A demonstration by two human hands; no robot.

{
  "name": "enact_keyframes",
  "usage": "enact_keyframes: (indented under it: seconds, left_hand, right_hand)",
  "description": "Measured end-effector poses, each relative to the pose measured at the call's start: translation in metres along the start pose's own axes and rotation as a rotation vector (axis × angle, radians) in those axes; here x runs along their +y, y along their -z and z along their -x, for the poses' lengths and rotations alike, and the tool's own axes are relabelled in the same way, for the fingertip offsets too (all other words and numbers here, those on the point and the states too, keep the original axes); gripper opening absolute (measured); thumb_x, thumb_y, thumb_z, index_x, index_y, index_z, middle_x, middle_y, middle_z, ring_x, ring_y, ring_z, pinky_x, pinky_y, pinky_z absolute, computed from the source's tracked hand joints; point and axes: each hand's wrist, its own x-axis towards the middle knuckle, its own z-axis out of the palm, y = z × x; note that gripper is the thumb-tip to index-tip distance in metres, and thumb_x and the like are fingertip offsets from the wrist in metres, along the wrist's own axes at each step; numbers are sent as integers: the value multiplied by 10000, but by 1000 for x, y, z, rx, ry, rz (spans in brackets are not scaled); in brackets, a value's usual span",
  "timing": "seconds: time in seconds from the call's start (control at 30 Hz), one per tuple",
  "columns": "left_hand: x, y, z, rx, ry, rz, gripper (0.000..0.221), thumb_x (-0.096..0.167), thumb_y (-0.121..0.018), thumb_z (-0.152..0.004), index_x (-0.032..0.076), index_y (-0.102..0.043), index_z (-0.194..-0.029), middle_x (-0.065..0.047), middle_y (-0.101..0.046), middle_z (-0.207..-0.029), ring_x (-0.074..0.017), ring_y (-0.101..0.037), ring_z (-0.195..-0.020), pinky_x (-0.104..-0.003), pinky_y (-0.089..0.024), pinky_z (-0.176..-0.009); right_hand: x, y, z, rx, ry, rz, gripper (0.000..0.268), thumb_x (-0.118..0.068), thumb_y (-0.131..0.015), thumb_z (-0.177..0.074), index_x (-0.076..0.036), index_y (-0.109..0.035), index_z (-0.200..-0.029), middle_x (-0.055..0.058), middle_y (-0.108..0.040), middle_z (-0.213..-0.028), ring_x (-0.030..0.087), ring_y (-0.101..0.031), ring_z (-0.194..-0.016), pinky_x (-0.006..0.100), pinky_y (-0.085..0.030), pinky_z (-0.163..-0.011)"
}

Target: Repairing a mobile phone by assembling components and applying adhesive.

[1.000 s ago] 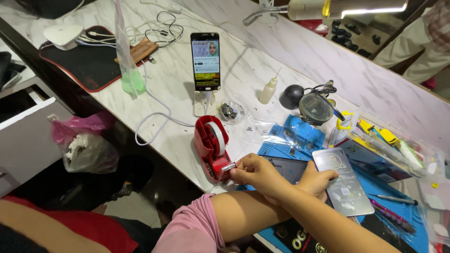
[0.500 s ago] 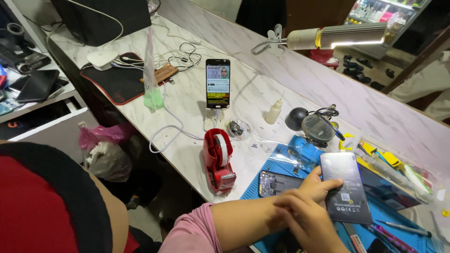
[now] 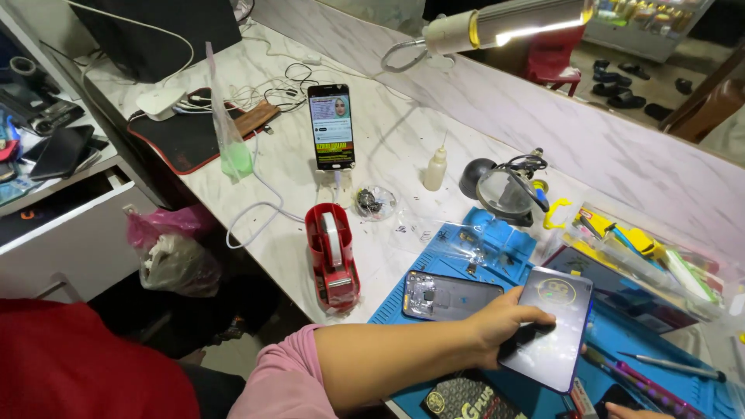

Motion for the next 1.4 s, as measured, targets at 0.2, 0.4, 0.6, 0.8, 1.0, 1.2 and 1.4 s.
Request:
enact_keyframes:
  seconds: [0.2,0.4,0.6,0.8,1.0,1.2,1.4]
  left_hand:
    - [8,-9,18,-62,36,34,566,66,-716,-889,111,-436,-1378,-268,-683,-1134,-421,-727,-949,-536,-601,-835]
    - [10,-20,30,-60,58,18,613,73,-717,-874,136,-392,-1390,-334,-640,-1153,-477,-694,-980,-621,-566,-837]
    - [18,-31,37,158,22,-278,658,88,-751,-756,104,-502,-1364,-145,-694,-1113,-221,-695,-911,-373,-591,-826]
    - [16,-36,48,88,-50,-473,658,46,-720,-798,107,-474,-1405,-93,-682,-1138,-165,-660,-978,-325,-560,-907]
    - [16,-41,55,60,44,-522,690,49,-708,-822,131,-436,-1451,-110,-687,-1150,-185,-669,-981,-333,-573,-869]
    - [17,-39,58,-77,-58,-769,650,172,-741,-848,90,-450,-1424,-80,-654,-1240,-162,-610,-1148,-312,-504,-1008]
    - [14,-36,61,-91,-72,-825,666,140,-728,-865,91,-425,-1456,-78,-637,-1238,-163,-623,-1136,-309,-525,-975]
  right_hand:
    - [-29,-46,22,-424,-167,263,494,-585,-559,-866,-701,-547,-1346,-226,-829,-1064,-27,-813,-1012,194,-609,-835]
    - [-221,58,20,-85,-383,-35,363,-296,-693,-905,-325,-802,-1249,-9,-834,-1042,112,-790,-953,246,-560,-899]
    - [-243,58,33,213,-51,-425,892,-107,-678,-860,-90,-301,-1668,-17,-724,-777,66,-638,-655,199,-531,-711]
    - [-260,76,32,104,-115,-720,740,-156,-574,-949,-8,-248,-1597,45,-643,-761,123,-631,-680,247,-508,-737]
    - [-266,81,32,32,-88,-750,704,-150,-609,-949,-3,-284,-1556,27,-633,-796,113,-622,-749,244,-521,-771]
    - [-266,77,32,-29,53,-703,680,-133,-587,-981,-27,-255,-1565,6,-595,-785,126,-611,-735,305,-532,-919]
    - [-264,76,32,-107,95,-603,718,-138,-627,-970,-101,-241,-1575,-11,-626,-784,128,-550,-587,278,-502,-601]
